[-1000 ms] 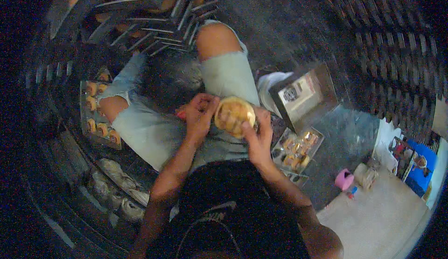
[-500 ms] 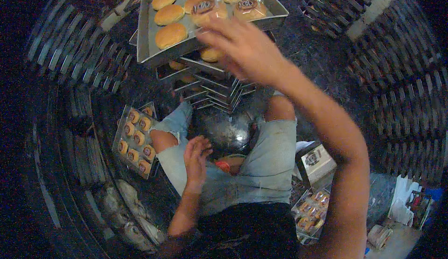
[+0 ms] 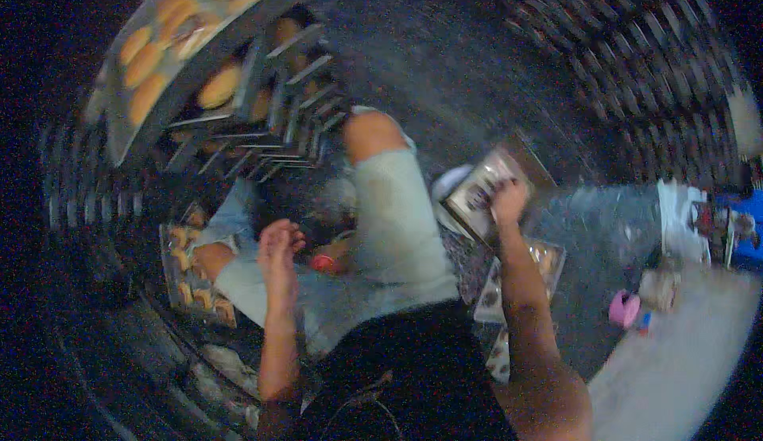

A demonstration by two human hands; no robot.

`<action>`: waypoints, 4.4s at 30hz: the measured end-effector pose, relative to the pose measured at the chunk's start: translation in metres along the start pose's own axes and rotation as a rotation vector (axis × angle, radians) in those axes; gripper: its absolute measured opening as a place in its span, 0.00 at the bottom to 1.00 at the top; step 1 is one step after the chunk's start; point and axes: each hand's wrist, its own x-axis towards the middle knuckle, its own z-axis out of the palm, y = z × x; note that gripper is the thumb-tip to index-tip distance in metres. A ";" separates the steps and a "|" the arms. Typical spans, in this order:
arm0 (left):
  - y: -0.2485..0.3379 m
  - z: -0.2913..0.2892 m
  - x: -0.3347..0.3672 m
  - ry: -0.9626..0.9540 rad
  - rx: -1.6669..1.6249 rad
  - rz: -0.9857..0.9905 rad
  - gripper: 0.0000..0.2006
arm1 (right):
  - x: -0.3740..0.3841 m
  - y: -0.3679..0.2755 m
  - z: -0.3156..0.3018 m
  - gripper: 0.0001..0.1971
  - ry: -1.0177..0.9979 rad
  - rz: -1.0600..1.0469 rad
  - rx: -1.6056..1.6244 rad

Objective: The person sits on the floor and repeatedly picks up round buns from a metal tray, places each into a clear plastic wrapper, seals it, and returns the packaged bun to the tray. The process is repeated for multiple buns.

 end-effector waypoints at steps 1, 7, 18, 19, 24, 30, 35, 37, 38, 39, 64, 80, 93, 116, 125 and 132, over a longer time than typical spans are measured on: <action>0.012 0.008 -0.004 0.011 0.010 0.006 0.14 | 0.007 -0.042 -0.024 0.08 -0.035 0.014 -0.079; 0.017 0.067 -0.021 -0.136 0.198 0.165 0.14 | 0.013 -0.059 -0.100 0.11 0.256 -0.111 0.180; 0.014 0.100 -0.044 -0.487 0.120 0.068 0.13 | -0.001 -0.022 -0.025 0.10 0.060 -0.015 0.059; 0.007 0.088 -0.044 -0.432 0.062 0.006 0.13 | -0.004 -0.016 -0.021 0.10 0.084 -0.019 0.133; -0.011 0.056 -0.045 -0.223 0.046 -0.067 0.10 | 0.004 -0.027 -0.041 0.08 0.021 -0.119 -0.032; -0.018 0.053 -0.044 -0.315 0.172 0.094 0.19 | 0.019 -0.105 -0.172 0.11 0.157 -0.218 0.558; 0.002 0.164 -0.028 -0.292 0.075 0.371 0.30 | 0.013 -0.188 -0.242 0.10 0.015 0.119 1.057; -0.003 0.180 -0.015 -0.238 -0.110 0.274 0.24 | 0.006 -0.205 -0.245 0.09 -0.079 0.139 1.146; -0.006 0.182 -0.008 -0.228 -0.171 0.230 0.21 | 0.002 -0.212 -0.245 0.09 -0.138 0.119 1.154; -0.012 0.176 -0.007 -0.265 -0.169 0.168 0.17 | -0.006 -0.215 -0.244 0.09 -0.197 0.115 1.152; -0.065 0.044 -0.001 -0.003 0.074 -0.018 0.07 | 0.022 -0.058 -0.110 0.40 -0.281 0.144 0.506; 0.060 0.026 -0.014 0.087 0.251 0.227 0.07 | -0.043 -0.357 -0.171 0.13 -0.798 0.108 1.395; 0.064 -0.067 0.007 0.468 -0.848 -0.010 0.11 | 0.196 -0.724 -0.250 0.24 -0.284 -1.256 0.606; 0.045 -0.079 0.000 0.469 -0.218 0.176 0.15 | -0.011 -0.440 -0.196 0.22 -1.095 -0.017 1.476; 0.085 0.014 -0.002 0.118 0.281 0.021 0.18 | -0.022 -0.362 -0.221 0.24 -1.108 0.181 1.546; 0.106 0.071 -0.019 -0.290 -0.996 -0.005 0.43 | -0.051 -0.395 -0.241 0.28 -0.188 -0.937 0.979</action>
